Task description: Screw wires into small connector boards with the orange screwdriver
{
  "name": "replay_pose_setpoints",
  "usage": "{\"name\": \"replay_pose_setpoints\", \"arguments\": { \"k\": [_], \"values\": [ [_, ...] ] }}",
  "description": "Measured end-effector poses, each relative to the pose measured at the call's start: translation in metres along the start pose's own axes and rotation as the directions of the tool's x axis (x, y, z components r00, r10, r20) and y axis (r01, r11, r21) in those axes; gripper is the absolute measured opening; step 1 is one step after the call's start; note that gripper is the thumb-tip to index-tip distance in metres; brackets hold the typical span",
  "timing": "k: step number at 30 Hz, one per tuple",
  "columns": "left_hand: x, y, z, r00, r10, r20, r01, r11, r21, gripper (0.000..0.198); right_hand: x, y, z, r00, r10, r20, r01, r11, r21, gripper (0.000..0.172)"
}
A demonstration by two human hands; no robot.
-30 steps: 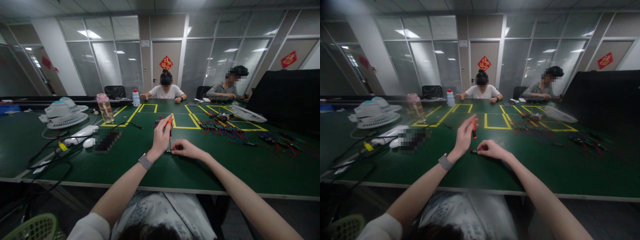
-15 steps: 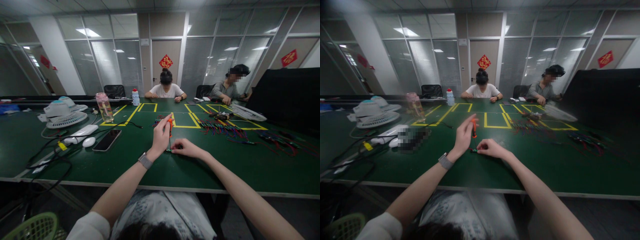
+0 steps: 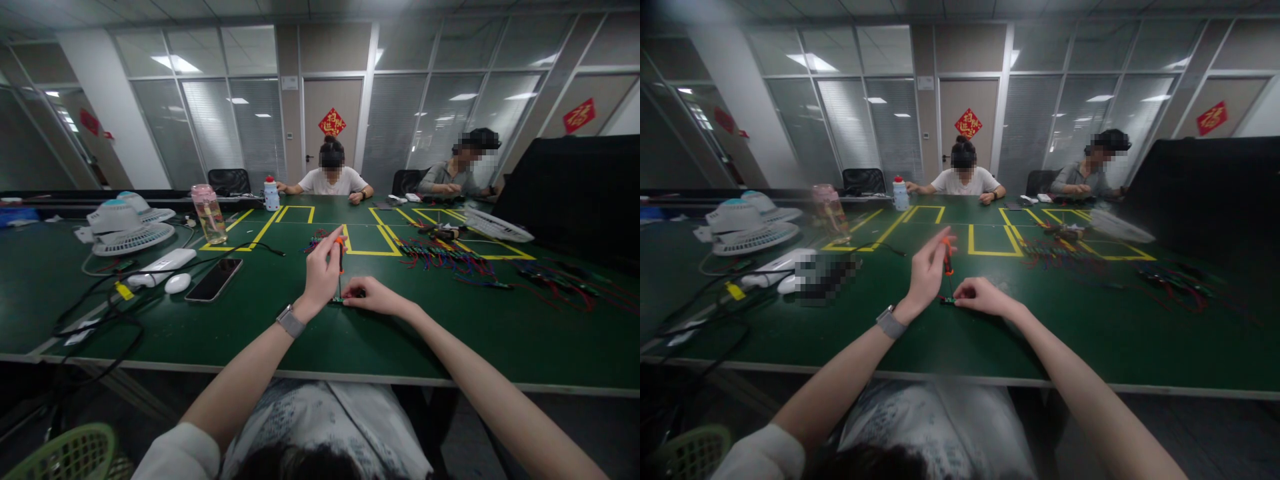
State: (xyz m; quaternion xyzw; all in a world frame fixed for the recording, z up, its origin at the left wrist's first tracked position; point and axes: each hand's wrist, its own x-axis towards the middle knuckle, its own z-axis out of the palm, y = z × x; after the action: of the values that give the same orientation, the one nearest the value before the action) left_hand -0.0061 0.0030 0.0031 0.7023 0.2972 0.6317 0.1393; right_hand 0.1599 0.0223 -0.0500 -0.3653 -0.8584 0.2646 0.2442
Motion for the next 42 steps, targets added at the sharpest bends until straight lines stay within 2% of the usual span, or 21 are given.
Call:
{"name": "replay_pose_setpoints", "arguments": {
  "k": [2,8,12,15,21,26,29,33,36,42],
  "values": [
    [-0.0002,-0.0003,0.0006,1.0,0.0,-0.021,0.0,1.0,0.004,0.03,0.0,0.0004,-0.0001,1.0,-0.001,0.002,0.001,1.0,-0.001,0.02],
    [0.0001,0.007,-0.0028,0.994,0.072,-0.079,-0.057,0.984,0.171,0.019,0.0002,0.0017,0.0004,1.0,-0.004,-0.001,0.004,1.0,-0.014,0.021],
    [0.0001,0.0049,-0.0021,0.998,0.064,-0.02,-0.062,0.995,0.074,0.031,0.0003,0.0013,0.0007,1.0,-0.004,-0.004,0.003,1.0,-0.007,0.02],
    [0.0,0.0026,-0.0006,0.998,0.06,-0.002,-0.06,0.998,0.016,0.03,0.0002,0.0003,0.0004,1.0,-0.001,-0.006,0.001,1.0,-0.01,0.021],
    [0.0002,0.0072,-0.0023,0.992,0.108,-0.07,-0.096,0.983,0.16,0.019,-0.0003,-0.0031,-0.0008,1.0,0.007,0.002,-0.007,1.0,-0.001,0.021],
    [-0.0005,0.0031,-0.0013,0.999,0.053,-0.002,-0.053,0.997,0.052,0.032,-0.0003,-0.0031,-0.0005,1.0,0.009,-0.002,-0.009,1.0,0.002,0.021],
    [-0.0008,0.0004,0.0001,1.0,0.027,-0.009,-0.027,0.999,0.018,0.031,-0.0002,-0.0021,0.0,1.0,0.005,-0.006,-0.005,1.0,-0.004,0.021],
    [0.0003,0.0035,-0.0009,0.996,0.074,-0.047,-0.069,0.992,0.109,0.022,0.0,-0.0004,0.0003,1.0,-0.002,-0.008,0.002,1.0,-0.009,0.02],
    [0.0009,0.0054,-0.0021,0.995,0.069,-0.066,-0.058,0.986,0.154,0.022,-0.0001,0.0005,0.0004,1.0,-0.004,-0.008,0.004,1.0,-0.009,0.021],
    [-0.0007,-0.0005,0.0,1.0,0.0,-0.003,0.0,1.0,0.004,0.034,-0.0006,0.0,0.0003,1.0,0.0,-0.003,0.0,1.0,0.0,0.022]
  ]
}}
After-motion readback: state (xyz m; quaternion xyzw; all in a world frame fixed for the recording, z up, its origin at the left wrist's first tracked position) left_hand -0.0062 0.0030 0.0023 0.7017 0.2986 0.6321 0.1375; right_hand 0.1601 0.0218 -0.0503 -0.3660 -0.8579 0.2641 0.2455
